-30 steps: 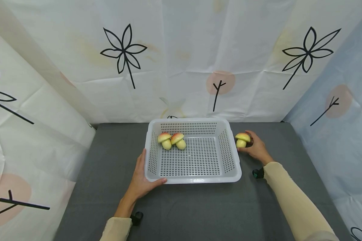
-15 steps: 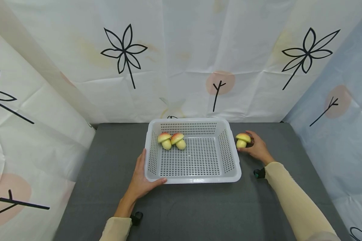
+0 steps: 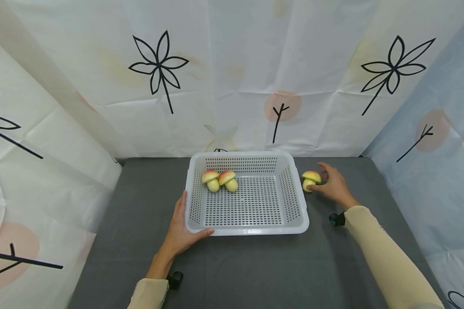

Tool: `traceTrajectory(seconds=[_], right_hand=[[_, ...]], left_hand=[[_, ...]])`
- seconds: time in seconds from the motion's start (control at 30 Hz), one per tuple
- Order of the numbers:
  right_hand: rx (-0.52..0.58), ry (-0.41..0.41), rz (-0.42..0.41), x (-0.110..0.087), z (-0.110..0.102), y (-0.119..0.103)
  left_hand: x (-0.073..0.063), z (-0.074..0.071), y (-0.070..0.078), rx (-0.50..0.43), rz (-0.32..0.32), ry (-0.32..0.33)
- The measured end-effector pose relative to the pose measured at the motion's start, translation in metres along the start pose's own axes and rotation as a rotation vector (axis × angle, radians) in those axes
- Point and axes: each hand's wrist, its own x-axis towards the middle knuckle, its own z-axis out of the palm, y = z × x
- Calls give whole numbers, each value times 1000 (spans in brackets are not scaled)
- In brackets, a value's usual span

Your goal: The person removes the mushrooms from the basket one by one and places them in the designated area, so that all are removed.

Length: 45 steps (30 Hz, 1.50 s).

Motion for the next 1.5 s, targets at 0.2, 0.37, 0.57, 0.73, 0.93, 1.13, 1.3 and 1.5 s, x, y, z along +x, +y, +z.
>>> traceTrajectory(seconds=[0.2, 0.37, 0.57, 0.73, 0.93, 1.13, 1.3, 1.5], right_hand=[[-6, 23, -46, -3, -9, -14], [3, 38, -116, -3, -18, -27], [14, 46, -191, -2, -28, -44], [5, 50, -224, -1, -35, -61], [-9, 57, -271, -2, -41, -85], [38, 38, -340, -1, -39, -107], [78, 13, -361, 0, -29, -124], [93, -28, -374, 2, -9, -142]], left_hand=[[0, 0, 1, 0, -11, 1], [0, 0, 0, -1, -11, -1], [0, 1, -1, 4, -14, 1], [0, 1, -2, 2, -12, 2], [0, 1, -2, -2, -6, 2], [0, 1, -2, -2, -2, 1], [0, 1, -2, -2, 0, 1], [0, 1, -2, 2, -2, 1]])
